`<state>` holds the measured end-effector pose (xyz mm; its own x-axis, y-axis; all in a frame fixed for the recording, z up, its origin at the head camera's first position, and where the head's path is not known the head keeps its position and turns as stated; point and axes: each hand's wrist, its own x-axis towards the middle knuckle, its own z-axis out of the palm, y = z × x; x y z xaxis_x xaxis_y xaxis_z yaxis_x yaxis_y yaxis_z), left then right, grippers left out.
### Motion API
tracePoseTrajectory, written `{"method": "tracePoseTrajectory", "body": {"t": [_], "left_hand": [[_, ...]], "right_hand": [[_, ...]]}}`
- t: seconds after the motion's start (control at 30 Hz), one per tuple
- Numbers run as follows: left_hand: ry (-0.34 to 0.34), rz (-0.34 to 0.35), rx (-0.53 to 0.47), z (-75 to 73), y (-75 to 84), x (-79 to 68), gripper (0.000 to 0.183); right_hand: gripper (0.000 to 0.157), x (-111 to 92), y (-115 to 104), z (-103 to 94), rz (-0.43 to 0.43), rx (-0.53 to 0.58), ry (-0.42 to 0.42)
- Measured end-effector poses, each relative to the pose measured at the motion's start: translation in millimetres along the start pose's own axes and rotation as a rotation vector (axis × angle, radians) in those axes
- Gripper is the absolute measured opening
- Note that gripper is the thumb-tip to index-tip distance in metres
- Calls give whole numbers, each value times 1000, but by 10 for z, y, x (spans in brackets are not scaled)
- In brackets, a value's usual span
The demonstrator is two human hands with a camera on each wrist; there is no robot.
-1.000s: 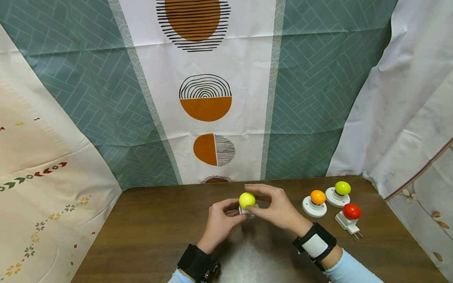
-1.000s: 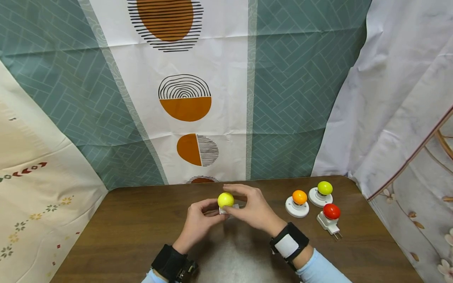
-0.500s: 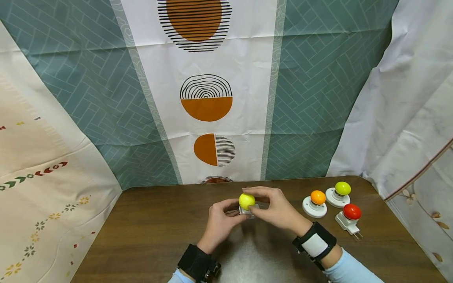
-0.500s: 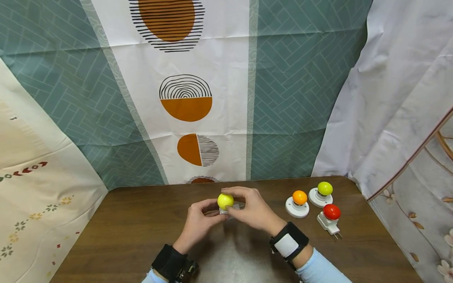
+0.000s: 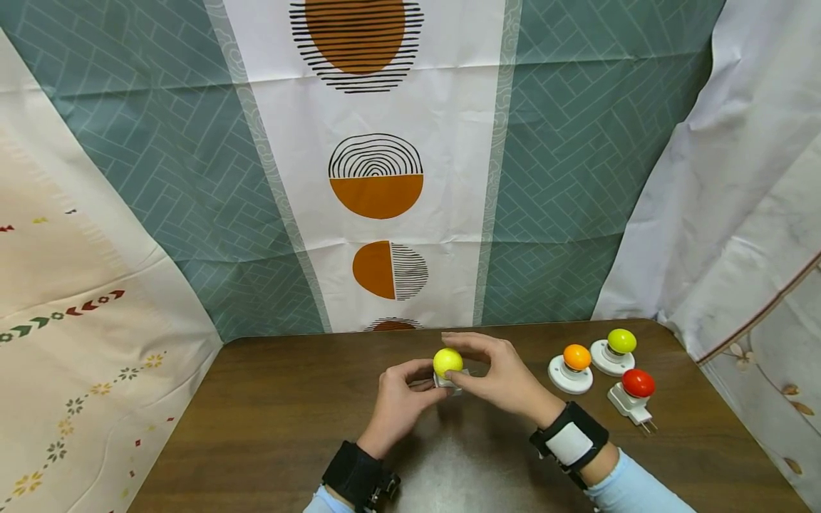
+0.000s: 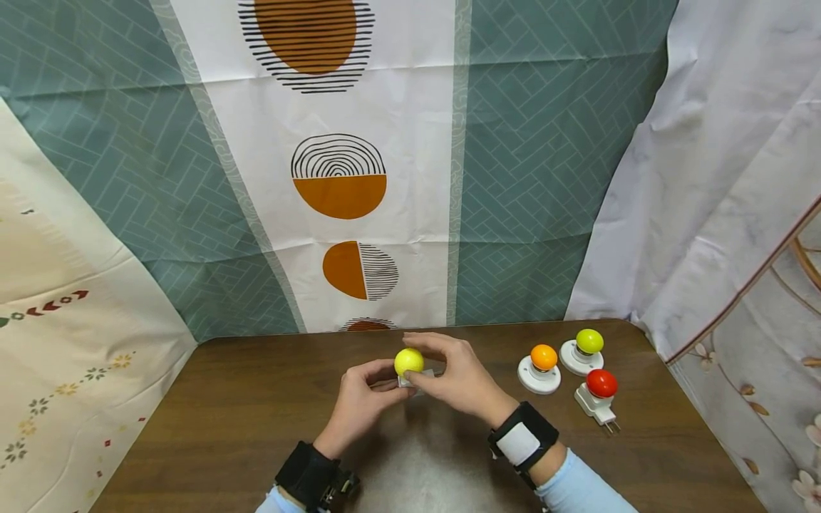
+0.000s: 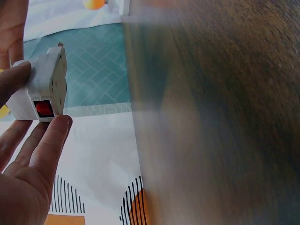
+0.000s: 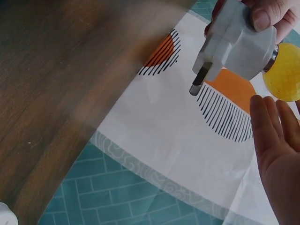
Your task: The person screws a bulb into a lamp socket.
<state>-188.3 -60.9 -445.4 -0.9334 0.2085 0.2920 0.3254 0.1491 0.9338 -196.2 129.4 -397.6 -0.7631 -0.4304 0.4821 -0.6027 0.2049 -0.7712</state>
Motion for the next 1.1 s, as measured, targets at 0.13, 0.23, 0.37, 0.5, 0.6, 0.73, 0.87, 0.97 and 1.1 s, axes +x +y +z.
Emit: {"method": "tracePoseTrajectory", "body": {"t": [0.13,0.23,0.37,0.5,0.6,0.73,0.87,0.97,1.1], "left_hand": [[3,-6,4,2,8,-7,40],[4,-9,9,3,7,-8,41],[5,-9,5,4,4,-13,40],[12,0,-4,5,17,-20,39],[13,5,-4,6,29,-16,39],[5,8,0,9,-6,-3,38],[8,12,9,18,-153,27,39],[16,10,20,25,-280,52,41],[17,9,28,23,-360,66,43]], "right_hand": [[49,-20,187,17,-5,-2,-66],[47,-34,337,27,3,0,-96],[42,-39,370,34,14,0,-87],[40,-36,310,49,10,-21,-16],[39,-26,247,56,13,-25,38],[41,-22,239,57,38,-38,59],[47,-34,319,47,54,-40,30],[51,-41,366,31,33,-13,-17],[50,-41,384,15,15,10,-78]]}}
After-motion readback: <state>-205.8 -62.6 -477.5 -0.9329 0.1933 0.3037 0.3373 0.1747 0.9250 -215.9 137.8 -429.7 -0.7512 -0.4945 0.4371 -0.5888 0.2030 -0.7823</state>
